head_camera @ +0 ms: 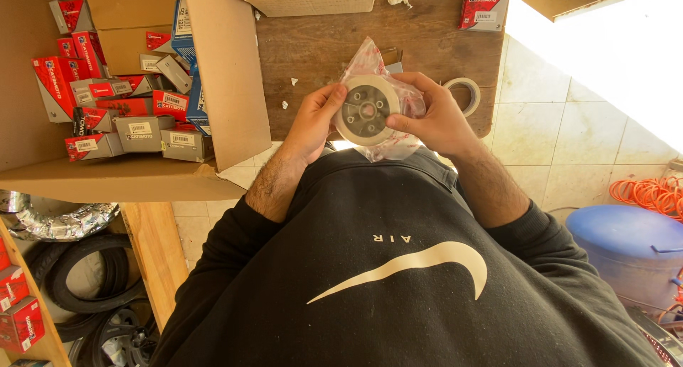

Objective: The person unboxes various automotive components from small red and silver boxes, taking items out of plastic bags for inspection before placing them on a wooden shelf.

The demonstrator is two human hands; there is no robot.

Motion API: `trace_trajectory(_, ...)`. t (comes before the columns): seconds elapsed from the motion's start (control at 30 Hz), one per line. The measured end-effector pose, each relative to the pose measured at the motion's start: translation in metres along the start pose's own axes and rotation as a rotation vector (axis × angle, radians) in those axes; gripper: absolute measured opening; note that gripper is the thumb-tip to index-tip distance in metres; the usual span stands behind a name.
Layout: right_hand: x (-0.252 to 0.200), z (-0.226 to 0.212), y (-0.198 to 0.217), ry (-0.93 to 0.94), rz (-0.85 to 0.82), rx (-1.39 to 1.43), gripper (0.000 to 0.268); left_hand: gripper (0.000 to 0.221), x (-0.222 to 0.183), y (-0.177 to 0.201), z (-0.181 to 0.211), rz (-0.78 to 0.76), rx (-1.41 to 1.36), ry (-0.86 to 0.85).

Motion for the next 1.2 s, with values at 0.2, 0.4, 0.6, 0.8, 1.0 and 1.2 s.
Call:
trace_trajectory(0.2,0.002,0.023,-0.005,0.148,-0.201,0.002,0.122,0.037,0.028,0.016,-0.074,0.033,-0.186,-0.066)
trace_trajectory(0.4,-0.011,0.019,-0.034,0.165,-0.427,0.343,0.139,0.039,-0.043,-0.035,0.052,-0.081,0.393,-0.272)
trace_trajectory(0.6,0.001,0.158,0.014,-0.075,-0.201,0.863,0.084,0.145,-0.081,-0.063,0.091,0.189,0.979,-0.740)
trace_trajectory(0.8,-0.005,0.097,-0.018,-0.201,-0.103,1.031,0.122,0.147,-0.064,-0.075,0.074,0.032,1.063,-0.786)
trace_trajectory(1.0,0.008,0.094,-0.022,-0.328,0.080,1.007,0.106,0.141,-0.066,-0.076,0.074,0.082,0.907,-0.842)
trace_trajectory(1.2,0.013,0.081,-0.025,-0.299,0.079,0.903,0.097,0.125,-0.076,-0.082,0.086,0.146,0.857,-0.913)
Point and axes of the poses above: each hand's wrist, its own x-axis towards the middle knuckle, its own y-axis out of the back of the hand, z = x × y, the point moved 6 cm from there along x, towards the middle knuckle, and after that the axes turned 7 degrees about x, right-handed, at the moved point
